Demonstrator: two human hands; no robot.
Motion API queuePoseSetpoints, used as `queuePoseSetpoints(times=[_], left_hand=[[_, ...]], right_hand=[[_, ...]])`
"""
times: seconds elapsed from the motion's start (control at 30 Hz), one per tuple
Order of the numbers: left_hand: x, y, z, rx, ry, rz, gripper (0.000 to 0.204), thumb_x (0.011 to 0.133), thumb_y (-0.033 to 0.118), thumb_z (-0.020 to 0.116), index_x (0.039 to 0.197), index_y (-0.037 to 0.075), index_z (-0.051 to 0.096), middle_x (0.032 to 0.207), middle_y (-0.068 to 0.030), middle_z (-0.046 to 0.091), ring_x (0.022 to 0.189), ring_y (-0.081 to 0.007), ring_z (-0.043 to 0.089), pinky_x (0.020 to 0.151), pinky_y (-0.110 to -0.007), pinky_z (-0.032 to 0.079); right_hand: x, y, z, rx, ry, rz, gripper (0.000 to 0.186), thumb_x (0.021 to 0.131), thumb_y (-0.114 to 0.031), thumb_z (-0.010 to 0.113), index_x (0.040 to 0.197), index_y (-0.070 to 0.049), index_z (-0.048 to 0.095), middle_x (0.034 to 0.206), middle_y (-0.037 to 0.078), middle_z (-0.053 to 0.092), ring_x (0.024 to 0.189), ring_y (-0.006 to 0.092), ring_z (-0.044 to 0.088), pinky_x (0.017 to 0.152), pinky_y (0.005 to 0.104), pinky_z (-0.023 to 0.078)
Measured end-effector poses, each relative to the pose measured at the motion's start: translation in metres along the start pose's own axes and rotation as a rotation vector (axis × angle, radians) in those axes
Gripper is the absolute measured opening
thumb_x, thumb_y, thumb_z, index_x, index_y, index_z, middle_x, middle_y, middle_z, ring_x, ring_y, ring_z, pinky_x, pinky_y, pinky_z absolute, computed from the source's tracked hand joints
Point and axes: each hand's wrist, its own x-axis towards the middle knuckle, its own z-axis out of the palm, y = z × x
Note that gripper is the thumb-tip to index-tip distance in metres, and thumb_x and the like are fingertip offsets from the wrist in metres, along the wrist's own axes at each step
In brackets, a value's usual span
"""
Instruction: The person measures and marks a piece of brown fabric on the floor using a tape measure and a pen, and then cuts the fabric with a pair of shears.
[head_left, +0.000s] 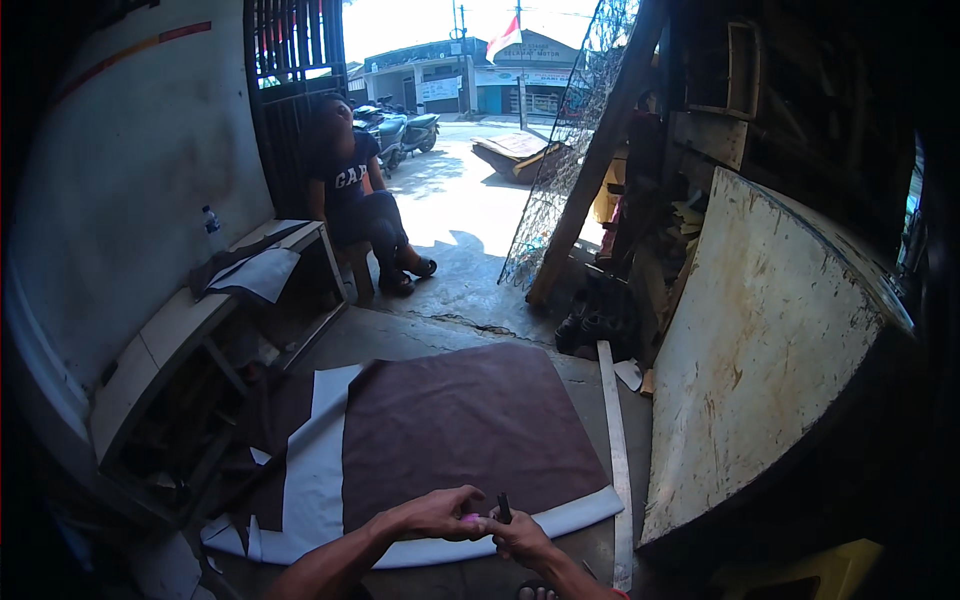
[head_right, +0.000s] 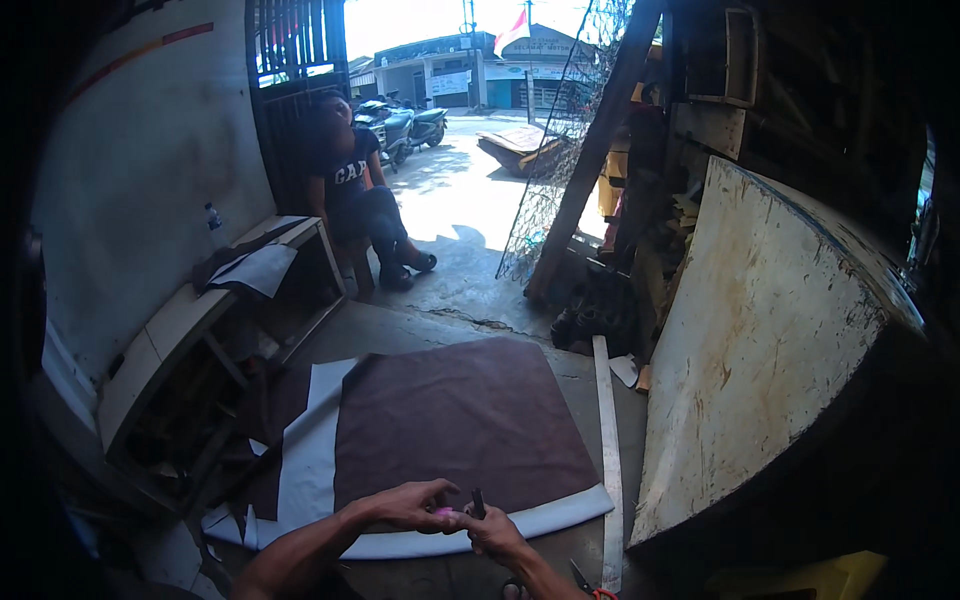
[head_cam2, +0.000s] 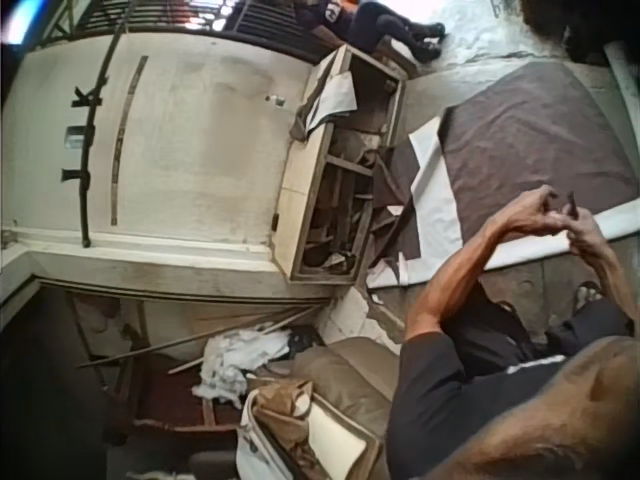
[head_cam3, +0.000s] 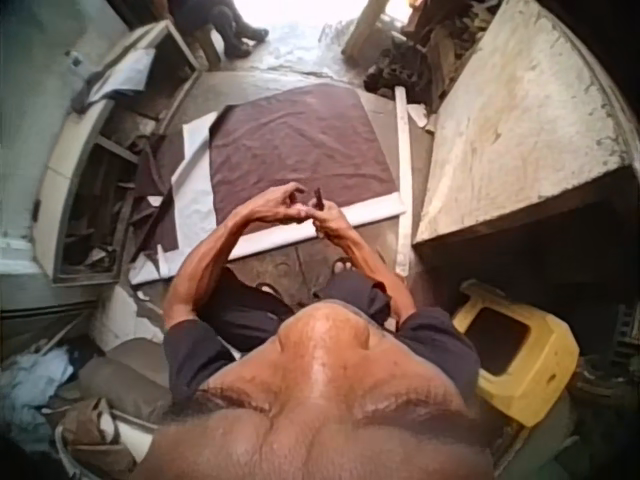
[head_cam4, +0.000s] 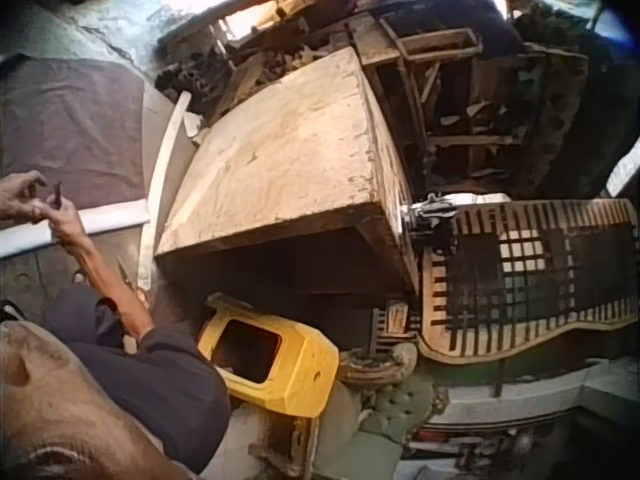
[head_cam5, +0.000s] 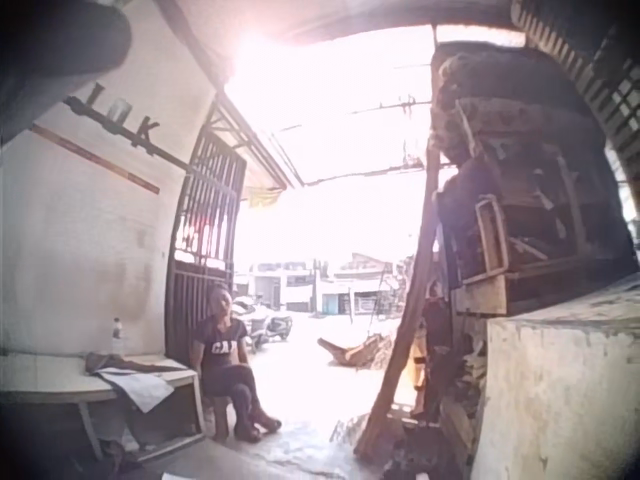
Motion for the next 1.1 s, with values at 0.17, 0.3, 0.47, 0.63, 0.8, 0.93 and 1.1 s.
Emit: queuePoseSetpoints(times=[0.17, 0.3, 0.47, 0.63, 0.8, 0.93, 1.1], left_hand=[[-0.047, -0.054, -0.040, 0.010, -0.178, -0.388, 0.053, 0.091, 0.034, 0.058, 0.133, 0.002, 0.056, 0.116, -0.0211, 0.066, 0.104, -0.0287, 0.065, 0.087, -0.036, 0.053], [-0.117, -0.159, -0.043, -0.226, -0.199, -0.774, 0.033, 0.092, 0.030, 0.064, 0.109, 0.002, 0.070, 0.086, -0.0041, 0.066, 0.073, -0.0115, 0.061, 0.062, -0.028, 0.050], [-0.161, -0.230, 0.069, -0.235, 0.116, -0.689, 0.031, 0.088, 0.034, 0.076, 0.094, 0.003, 0.076, 0.077, -0.0010, 0.067, 0.071, -0.0092, 0.059, 0.061, -0.027, 0.046], [-0.138, -0.241, 0.127, -0.267, 0.131, -0.831, 0.031, 0.088, 0.034, 0.072, 0.095, 0.003, 0.078, 0.073, -0.0021, 0.067, 0.067, -0.0112, 0.058, 0.061, -0.032, 0.046], [-0.073, -0.197, 0.132, -0.137, 0.296, -0.693, 0.037, 0.085, 0.036, 0.072, 0.093, 0.000, 0.077, 0.070, -0.0044, 0.066, 0.066, -0.0118, 0.058, 0.062, -0.032, 0.045], [-0.054, -0.218, 0.130, 0.006, 0.295, -0.748, 0.038, 0.084, 0.039, 0.073, 0.099, 0.005, 0.078, 0.079, -0.0157, 0.069, 0.077, -0.0267, 0.068, 0.076, -0.040, 0.052], [-0.050, -0.250, 0.136, 0.111, 0.387, -0.718, 0.041, 0.081, 0.041, 0.075, 0.098, 0.004, 0.078, 0.075, -0.0125, 0.070, 0.073, -0.0208, 0.066, 0.073, -0.037, 0.051]], right_hand=[[-0.017, -0.014, -0.068, 0.049, 0.388, -0.194, 0.030, 0.084, -0.019, 0.080, 0.085, -0.009, 0.053, 0.073, 0.007, 0.064, 0.040, 0.0071, 0.046, 0.034, 0.0235, 0.038], [-0.034, 0.014, -0.180, 0.103, 0.731, -0.245, 0.024, 0.086, -0.022, 0.077, 0.087, -0.009, 0.057, 0.069, 0.002, 0.060, 0.039, 0.0054, 0.042, 0.034, 0.0221, 0.034], [-0.021, 0.077, -0.194, 0.089, 0.796, -0.064, 0.044, 0.089, -0.043, 0.074, 0.106, -0.004, 0.060, 0.079, 0.008, 0.063, 0.038, 0.0061, 0.037, 0.036, 0.0254, 0.036], [-0.015, 0.105, -0.196, -0.025, 1.055, -0.018, 0.052, 0.094, -0.052, 0.064, 0.109, -0.002, 0.063, 0.079, 0.010, 0.063, 0.042, 0.0122, 0.046, 0.035, 0.0290, 0.038], [-0.019, 0.143, -0.227, -0.616, 1.296, -0.204, 0.043, 0.096, -0.045, 0.062, 0.106, -0.004, 0.066, 0.081, 0.012, 0.062, 0.065, 0.0260, 0.061, 0.057, 0.0407, 0.052], [-0.012, 0.123, -0.196, -0.851, 1.152, -0.240, 0.032, 0.094, -0.030, 0.065, 0.113, -0.004, 0.068, 0.106, 0.019, 0.060, 0.099, 0.0363, 0.060, 0.089, 0.0465, 0.048], [-0.004, 0.120, -0.194, -1.196, 1.090, -0.426, 0.028, 0.085, -0.019, 0.072, 0.110, -0.007, 0.069, 0.118, 0.016, 0.057, 0.114, 0.0350, 0.053, 0.095, 0.0458, 0.045]])
